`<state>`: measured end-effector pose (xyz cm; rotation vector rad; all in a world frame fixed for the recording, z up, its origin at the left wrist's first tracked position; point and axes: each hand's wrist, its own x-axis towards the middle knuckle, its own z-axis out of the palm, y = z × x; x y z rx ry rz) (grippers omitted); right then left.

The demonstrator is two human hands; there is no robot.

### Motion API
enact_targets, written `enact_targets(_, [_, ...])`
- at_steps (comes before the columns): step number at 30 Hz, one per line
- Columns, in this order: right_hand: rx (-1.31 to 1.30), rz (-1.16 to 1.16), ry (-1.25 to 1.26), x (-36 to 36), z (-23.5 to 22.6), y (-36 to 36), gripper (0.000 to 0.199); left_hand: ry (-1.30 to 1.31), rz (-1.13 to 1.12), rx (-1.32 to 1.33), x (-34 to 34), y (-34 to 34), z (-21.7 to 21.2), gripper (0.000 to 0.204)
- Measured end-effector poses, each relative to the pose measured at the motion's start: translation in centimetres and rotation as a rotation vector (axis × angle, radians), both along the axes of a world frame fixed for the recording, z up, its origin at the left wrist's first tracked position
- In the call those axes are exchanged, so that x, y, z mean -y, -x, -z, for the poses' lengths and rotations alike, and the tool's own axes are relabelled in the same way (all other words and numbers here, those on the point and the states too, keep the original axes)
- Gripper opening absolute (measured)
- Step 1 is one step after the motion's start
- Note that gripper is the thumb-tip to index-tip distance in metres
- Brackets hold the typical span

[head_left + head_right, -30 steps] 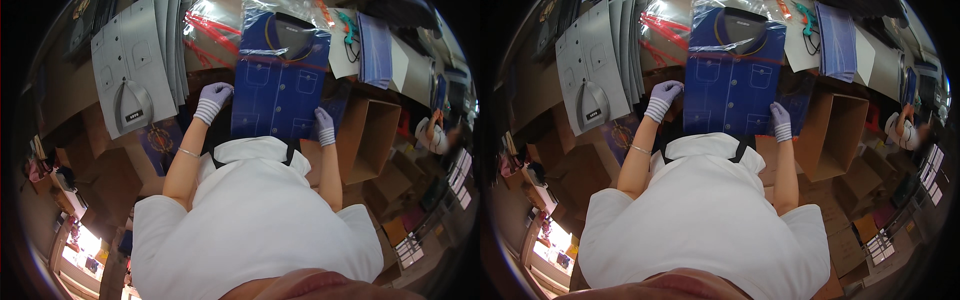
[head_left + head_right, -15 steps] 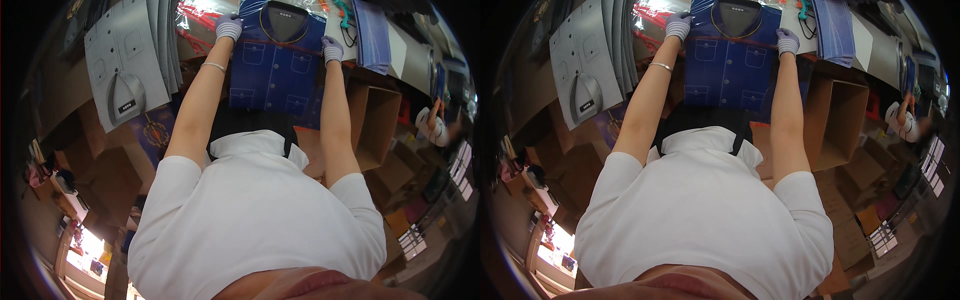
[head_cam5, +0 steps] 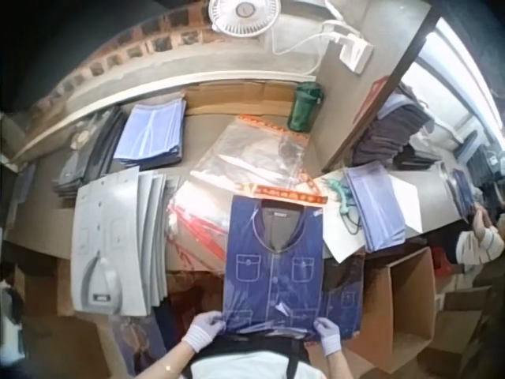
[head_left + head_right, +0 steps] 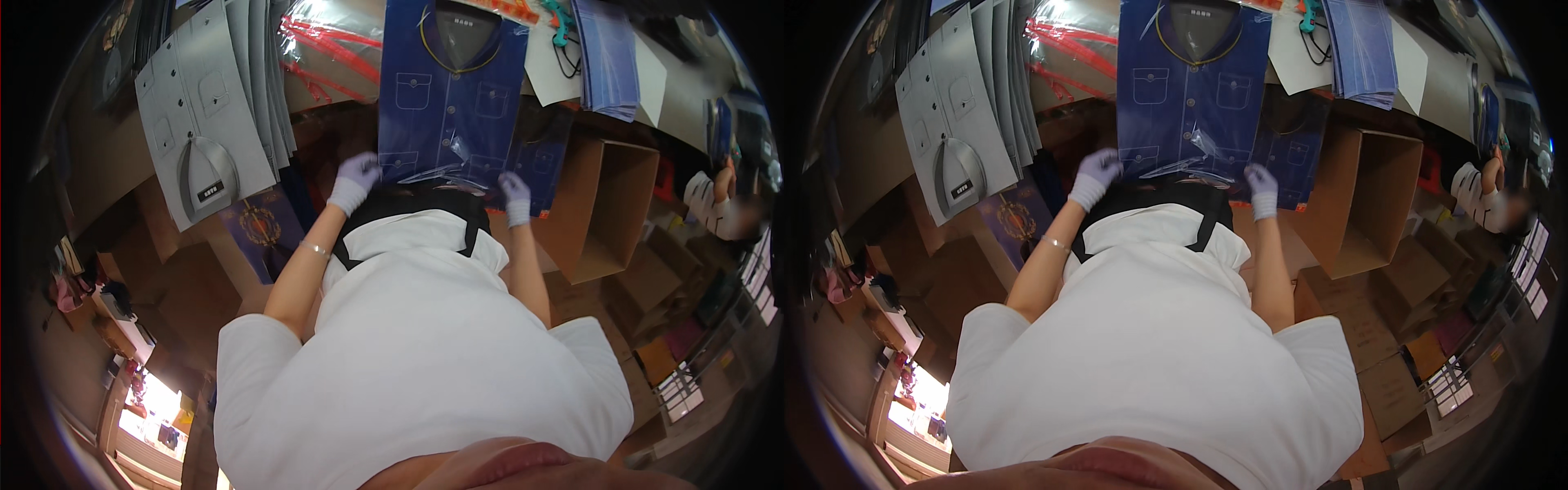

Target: Packaging folded shirts into plastic bags and placing them in a box.

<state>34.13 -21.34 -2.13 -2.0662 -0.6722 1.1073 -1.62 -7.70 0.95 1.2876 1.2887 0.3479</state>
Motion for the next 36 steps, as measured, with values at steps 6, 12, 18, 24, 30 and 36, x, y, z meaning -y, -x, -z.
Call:
enact_targets(6, [0.91,-0.486,-0.42,0.4,-1.4,1.1,0.037,0.096,0.17,0.371,-0.4,-2.6,-8.3,0.011])
enact_targets(12, [-0.115,0.163,-0.792,-7.5,-27.9,1.0,0.033,0.138,0.271,0.515,-2.3,-3.4,-17.9,0.014])
enact_targets(18, [0.614,-0.918,-0.888,-15.3,-32.8,3.6,0.023,-0.001,0.476,0.367,-1.0,-8.0,-14.8,0.011])
enact_targets(24, [0.275,-1.019,-0.32,-21.3,-14.9,6.6,0.032,-0.011,0.335,0.389,-4.7,-11.5,-14.6,0.012])
enact_targets(30, [0.658,-0.28,-0.118,-18.5,-8.4,-24.3,0.039,-0.134,0.128,0.114,-12.5,-13.4,-7.4,0.009])
enact_targets(36, [0.998,-0.109,0.675,-23.4,-6.9,-35.6,0.079,-0.707,0.474,-0.545,-17.1,-16.8,-3.2,0.018])
